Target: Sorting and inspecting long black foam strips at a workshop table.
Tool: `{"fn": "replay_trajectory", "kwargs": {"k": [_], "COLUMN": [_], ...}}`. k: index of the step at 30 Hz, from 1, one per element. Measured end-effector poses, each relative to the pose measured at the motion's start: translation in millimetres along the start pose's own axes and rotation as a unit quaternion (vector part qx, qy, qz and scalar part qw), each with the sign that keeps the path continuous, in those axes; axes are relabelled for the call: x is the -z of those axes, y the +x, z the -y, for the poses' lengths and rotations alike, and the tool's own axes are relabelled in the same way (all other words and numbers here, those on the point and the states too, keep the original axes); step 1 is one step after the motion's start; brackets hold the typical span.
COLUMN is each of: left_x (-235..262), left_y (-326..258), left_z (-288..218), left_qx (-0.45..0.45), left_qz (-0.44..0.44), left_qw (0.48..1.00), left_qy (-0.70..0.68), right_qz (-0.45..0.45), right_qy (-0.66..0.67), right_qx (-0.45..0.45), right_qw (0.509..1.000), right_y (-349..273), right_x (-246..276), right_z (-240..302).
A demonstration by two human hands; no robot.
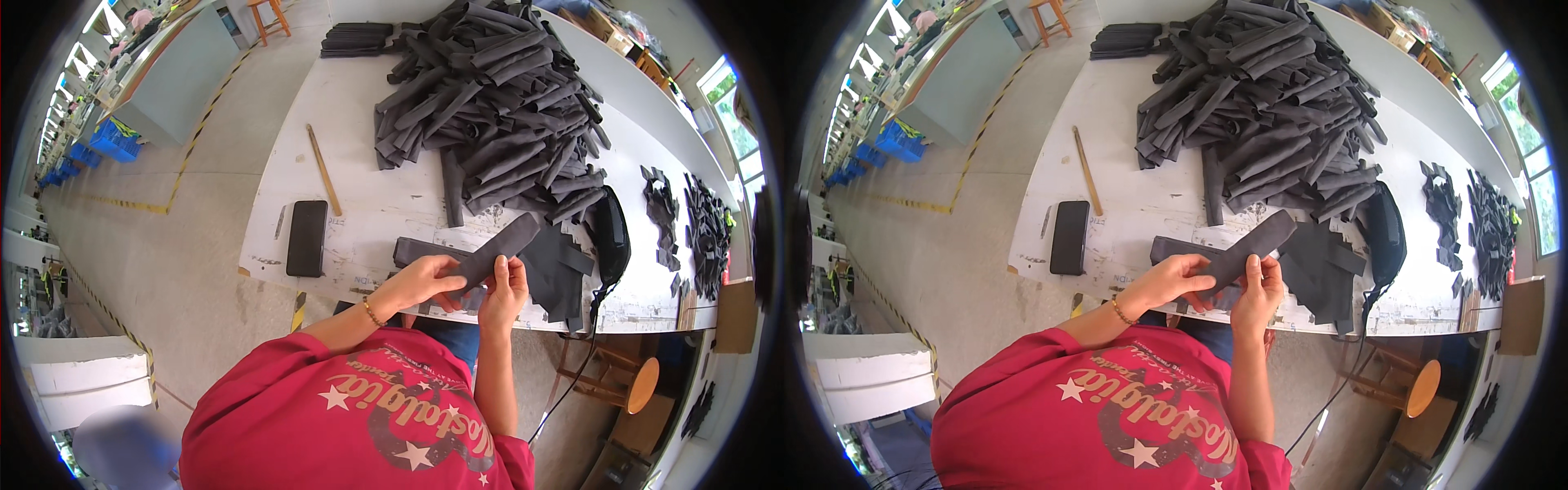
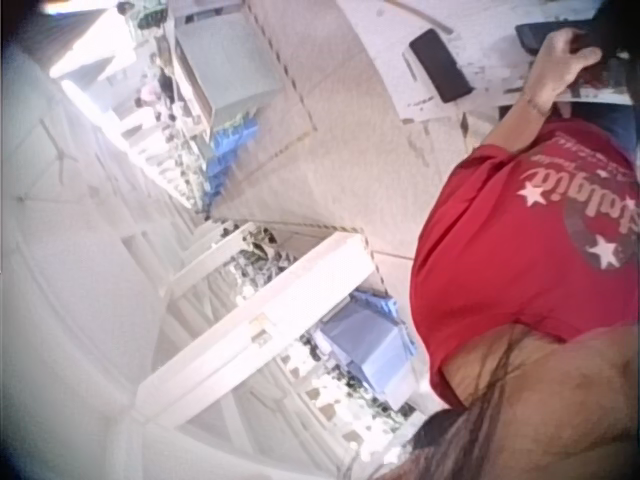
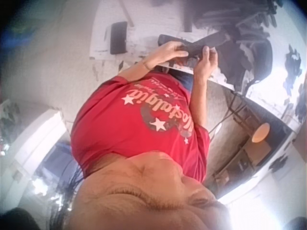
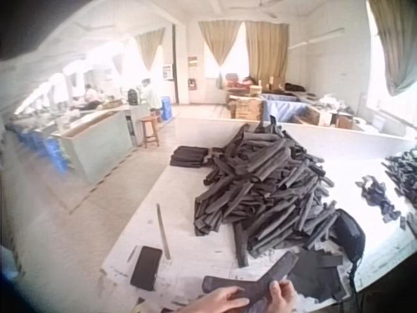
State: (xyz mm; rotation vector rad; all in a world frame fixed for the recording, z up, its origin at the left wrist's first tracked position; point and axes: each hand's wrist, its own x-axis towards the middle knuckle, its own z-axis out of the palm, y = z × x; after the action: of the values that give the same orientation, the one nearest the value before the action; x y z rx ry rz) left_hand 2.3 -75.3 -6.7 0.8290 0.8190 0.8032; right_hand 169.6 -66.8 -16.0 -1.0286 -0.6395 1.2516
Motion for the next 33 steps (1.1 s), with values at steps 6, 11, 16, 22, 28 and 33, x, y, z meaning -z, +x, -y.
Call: {"fn": "replay_trajectory", "kwargs": {"k": [6, 11, 16, 22, 28, 33], "left_x": [11, 7, 18, 0, -15, -19], "left_y": [-3, -7, -2, 27, 28, 28], "left_z": [2, 6, -3, -27, -18, -14], "left_qx": [0.01, 0.032, 0.031, -0.122, -0.126, -0.128], "left_qz": [0.031, 0.029, 0.026, 0.049, -0.031, -0.059], "left_qw": [0.998, 0.999, 0.987, 0.975, 0.968, 0.959], "left_qy": [-0.059, 0.025, 0.157, -0.179, -0.215, -0.246], "right_qz": [0.005, 0.024, 0.058, 0.191, 0.105, 0.075], "right_qy": [0.023, 0.019, -0.049, -0.229, -0.243, -0.248], "right_qx": [-0.026, -0.037, -0.032, -0.003, 0.023, 0.043], "right_qw": [0.999, 0.999, 0.997, 0.954, 0.964, 0.965], "right_y": [3, 5, -1, -16, -24, -23], "right_x": [3, 2, -4, -10, -28, -33], "right_z": [2, 5, 13, 6, 12, 10]}}
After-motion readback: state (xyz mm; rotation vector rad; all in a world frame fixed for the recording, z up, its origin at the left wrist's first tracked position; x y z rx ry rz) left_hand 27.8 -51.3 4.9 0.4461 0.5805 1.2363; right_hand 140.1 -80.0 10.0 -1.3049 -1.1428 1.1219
